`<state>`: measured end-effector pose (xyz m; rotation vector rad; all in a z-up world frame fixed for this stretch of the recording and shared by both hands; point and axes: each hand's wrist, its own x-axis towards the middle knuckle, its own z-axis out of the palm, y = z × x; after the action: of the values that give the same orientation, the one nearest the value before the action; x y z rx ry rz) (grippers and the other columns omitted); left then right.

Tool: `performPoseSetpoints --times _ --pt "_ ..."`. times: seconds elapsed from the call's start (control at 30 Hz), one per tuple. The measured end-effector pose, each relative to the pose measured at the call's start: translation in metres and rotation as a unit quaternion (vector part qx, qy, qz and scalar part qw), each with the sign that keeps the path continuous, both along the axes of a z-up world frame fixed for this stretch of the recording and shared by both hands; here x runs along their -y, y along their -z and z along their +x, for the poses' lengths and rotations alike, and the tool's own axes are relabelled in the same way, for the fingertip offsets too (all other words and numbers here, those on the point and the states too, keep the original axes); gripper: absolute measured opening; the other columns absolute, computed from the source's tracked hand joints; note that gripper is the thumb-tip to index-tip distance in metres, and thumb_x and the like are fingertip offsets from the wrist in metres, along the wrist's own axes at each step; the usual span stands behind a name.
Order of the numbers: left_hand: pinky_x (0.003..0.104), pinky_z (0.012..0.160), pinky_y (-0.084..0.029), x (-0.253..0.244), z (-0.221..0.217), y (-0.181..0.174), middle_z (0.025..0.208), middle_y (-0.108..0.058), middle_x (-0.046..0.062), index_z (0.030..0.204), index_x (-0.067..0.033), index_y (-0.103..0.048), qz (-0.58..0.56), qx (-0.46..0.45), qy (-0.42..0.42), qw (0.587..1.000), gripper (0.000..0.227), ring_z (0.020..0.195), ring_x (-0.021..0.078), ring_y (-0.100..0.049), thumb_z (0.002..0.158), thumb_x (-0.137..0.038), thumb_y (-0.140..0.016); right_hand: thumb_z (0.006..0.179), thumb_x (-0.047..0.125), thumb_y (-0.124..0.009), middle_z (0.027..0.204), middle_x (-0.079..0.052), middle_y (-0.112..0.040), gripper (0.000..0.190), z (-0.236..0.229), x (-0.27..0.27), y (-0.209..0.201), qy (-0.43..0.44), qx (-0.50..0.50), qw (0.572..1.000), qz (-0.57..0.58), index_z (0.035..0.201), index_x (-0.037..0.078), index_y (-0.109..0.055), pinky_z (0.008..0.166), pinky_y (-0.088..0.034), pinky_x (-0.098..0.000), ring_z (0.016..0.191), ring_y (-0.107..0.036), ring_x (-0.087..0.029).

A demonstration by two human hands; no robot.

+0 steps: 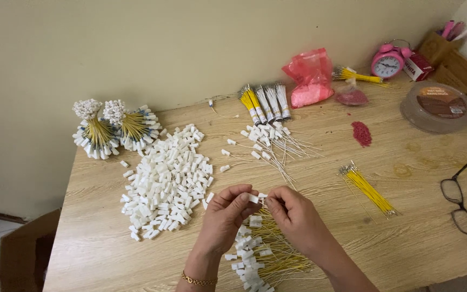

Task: Assembling small white plastic components onto thin yellow sticks on a wooden desk

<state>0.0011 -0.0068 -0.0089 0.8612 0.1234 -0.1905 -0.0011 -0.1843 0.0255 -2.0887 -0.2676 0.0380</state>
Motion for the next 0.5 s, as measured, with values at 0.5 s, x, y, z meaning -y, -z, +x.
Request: performPoseSetpoints --times 0.5 --pt "0.037 0.082 -0.057 0.018 0.004 0.042 0.095 -0.071 0.021 0.098 0.0020 -0.066 -0.014 0.003 -0.060 0.998 0.012 0.086 0.0270 -0.068 0.086 0.000 -0.064 0.093 0.029 -0.053 0.075 -0.006 -0.064 0.017 0.003 -0.008 0.025 0.036 0.072 0.996 -0.038 0.086 0.014 -0.058 0.061 -0.044 -0.0394 0.067 -0.062 -0.025"
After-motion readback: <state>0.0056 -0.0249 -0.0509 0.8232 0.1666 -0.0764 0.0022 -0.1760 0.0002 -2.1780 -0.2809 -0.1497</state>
